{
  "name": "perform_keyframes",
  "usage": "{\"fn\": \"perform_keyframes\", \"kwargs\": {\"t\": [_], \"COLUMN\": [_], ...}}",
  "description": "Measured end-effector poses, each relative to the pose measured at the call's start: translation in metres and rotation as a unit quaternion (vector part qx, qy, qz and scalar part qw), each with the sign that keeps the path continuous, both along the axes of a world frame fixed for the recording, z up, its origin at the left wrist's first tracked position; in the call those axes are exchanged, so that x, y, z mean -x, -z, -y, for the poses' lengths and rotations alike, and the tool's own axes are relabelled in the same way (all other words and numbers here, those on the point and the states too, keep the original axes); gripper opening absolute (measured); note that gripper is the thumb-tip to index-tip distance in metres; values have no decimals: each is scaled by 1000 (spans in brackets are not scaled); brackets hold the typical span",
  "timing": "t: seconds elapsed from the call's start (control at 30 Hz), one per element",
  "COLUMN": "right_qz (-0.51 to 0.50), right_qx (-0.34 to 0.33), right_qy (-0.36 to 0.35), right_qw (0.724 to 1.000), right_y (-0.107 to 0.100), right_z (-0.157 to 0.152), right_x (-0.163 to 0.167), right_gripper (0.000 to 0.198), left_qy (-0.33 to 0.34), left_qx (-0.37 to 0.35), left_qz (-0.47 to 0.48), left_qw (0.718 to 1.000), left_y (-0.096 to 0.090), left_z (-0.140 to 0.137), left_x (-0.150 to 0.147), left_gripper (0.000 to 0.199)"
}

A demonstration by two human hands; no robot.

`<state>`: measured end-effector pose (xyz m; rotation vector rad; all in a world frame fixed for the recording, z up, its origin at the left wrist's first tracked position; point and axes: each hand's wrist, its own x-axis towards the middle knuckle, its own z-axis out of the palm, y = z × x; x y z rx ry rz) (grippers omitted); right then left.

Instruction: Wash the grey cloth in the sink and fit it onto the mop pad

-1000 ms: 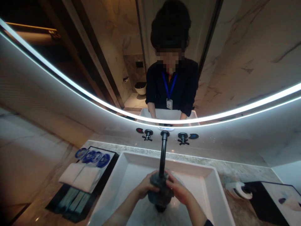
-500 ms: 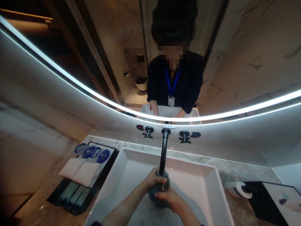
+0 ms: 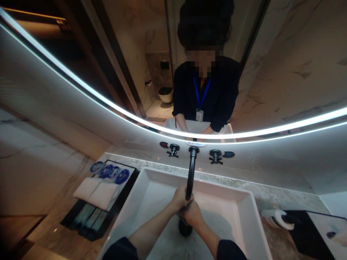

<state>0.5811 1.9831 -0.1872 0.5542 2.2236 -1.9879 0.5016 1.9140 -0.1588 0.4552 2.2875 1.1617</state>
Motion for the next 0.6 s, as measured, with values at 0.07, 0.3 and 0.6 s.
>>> {"fn": "perform_keyframes", "kwargs": {"t": [0.07, 0.3, 0.6], "right_qz": [6, -4, -24], "right_qx": [-43, -138, 16], "right_qy": [8, 9, 4], "right_qw": [999, 990, 1000], "right_y": [0, 1, -18], "right_z": [-1, -14, -56], "right_x": [-3, -6, -29], "right_gripper": [11, 22, 82], "left_qy": [14, 44, 104], "left_qx": [11, -11, -237], "left_qz": [-25, -83, 39], "left_qw": [1000, 996, 965], "left_y": [-2, -13, -18], "left_z": [0, 3, 7], "left_x": [-1, -5, -13], "left_gripper": [13, 28, 61]}}
